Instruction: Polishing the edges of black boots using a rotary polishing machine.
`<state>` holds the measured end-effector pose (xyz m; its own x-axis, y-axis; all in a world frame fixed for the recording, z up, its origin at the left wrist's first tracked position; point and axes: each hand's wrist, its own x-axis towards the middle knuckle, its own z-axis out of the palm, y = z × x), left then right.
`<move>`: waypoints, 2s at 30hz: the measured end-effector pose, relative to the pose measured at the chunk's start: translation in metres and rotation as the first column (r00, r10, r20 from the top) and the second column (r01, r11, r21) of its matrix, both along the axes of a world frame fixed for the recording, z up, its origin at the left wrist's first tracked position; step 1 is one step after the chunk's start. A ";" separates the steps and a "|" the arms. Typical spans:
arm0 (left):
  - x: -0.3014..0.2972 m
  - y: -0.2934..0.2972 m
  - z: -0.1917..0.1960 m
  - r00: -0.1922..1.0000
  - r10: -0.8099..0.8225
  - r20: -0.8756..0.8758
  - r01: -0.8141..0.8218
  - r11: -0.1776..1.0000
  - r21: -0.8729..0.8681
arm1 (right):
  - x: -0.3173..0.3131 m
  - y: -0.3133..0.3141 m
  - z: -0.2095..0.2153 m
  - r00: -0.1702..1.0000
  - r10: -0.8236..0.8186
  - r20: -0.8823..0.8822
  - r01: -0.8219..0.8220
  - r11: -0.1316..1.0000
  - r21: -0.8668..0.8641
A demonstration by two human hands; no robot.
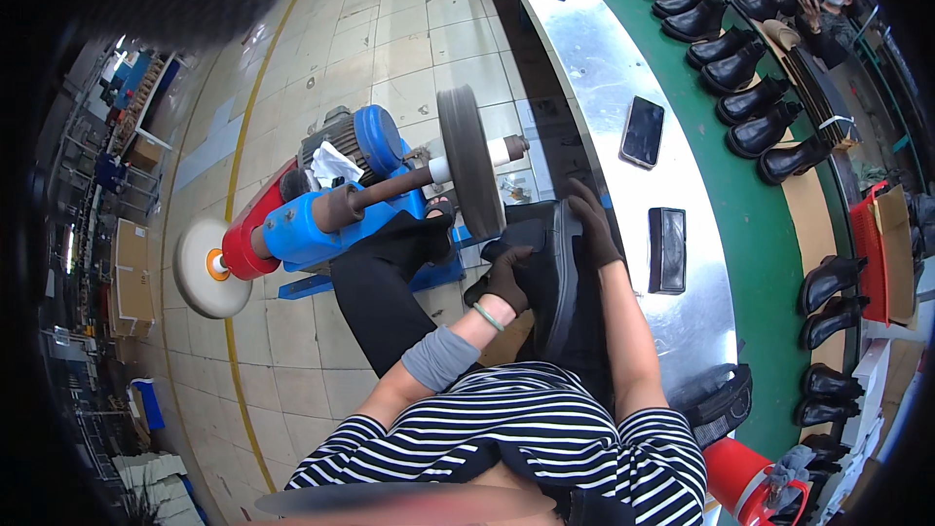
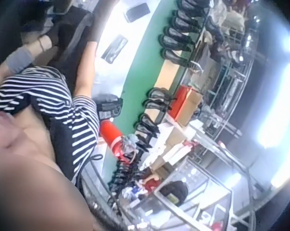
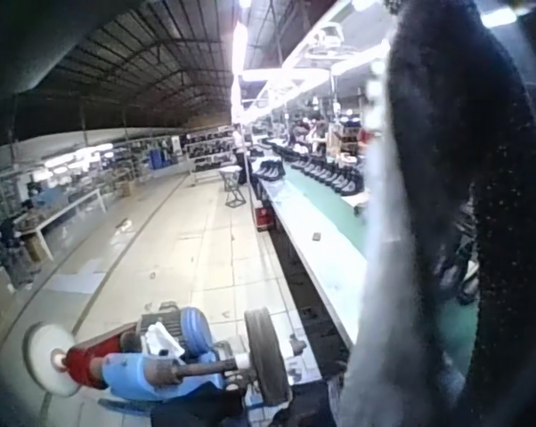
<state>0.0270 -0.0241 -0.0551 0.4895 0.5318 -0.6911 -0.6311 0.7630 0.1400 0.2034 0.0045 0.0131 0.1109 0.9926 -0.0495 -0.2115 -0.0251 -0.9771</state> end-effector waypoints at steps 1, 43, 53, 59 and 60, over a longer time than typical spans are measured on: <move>0.007 -0.006 -0.022 0.977 0.106 -0.186 -0.079 0.986 0.145 | -0.002 -0.009 0.008 0.977 -0.046 -0.209 0.022 0.993 -0.115; -0.028 0.078 -0.053 0.739 -0.108 0.665 -0.280 0.848 0.449 | -0.012 -0.060 0.027 -0.002 -0.399 0.917 -0.326 0.867 0.376; -0.057 0.080 -0.038 0.521 0.497 -0.694 0.696 0.223 0.683 | -0.025 -0.027 0.020 -0.015 -0.436 0.900 -0.457 0.803 0.382; -0.070 0.084 -0.078 0.648 0.503 -0.573 0.499 0.288 0.817 | -0.042 -0.020 0.016 -0.007 -0.436 0.900 -0.480 0.791 0.379; -0.067 0.083 -0.079 0.467 0.607 -0.643 0.620 0.294 0.728 | -0.042 -0.021 0.016 -0.015 -0.431 0.902 -0.477 0.796 0.372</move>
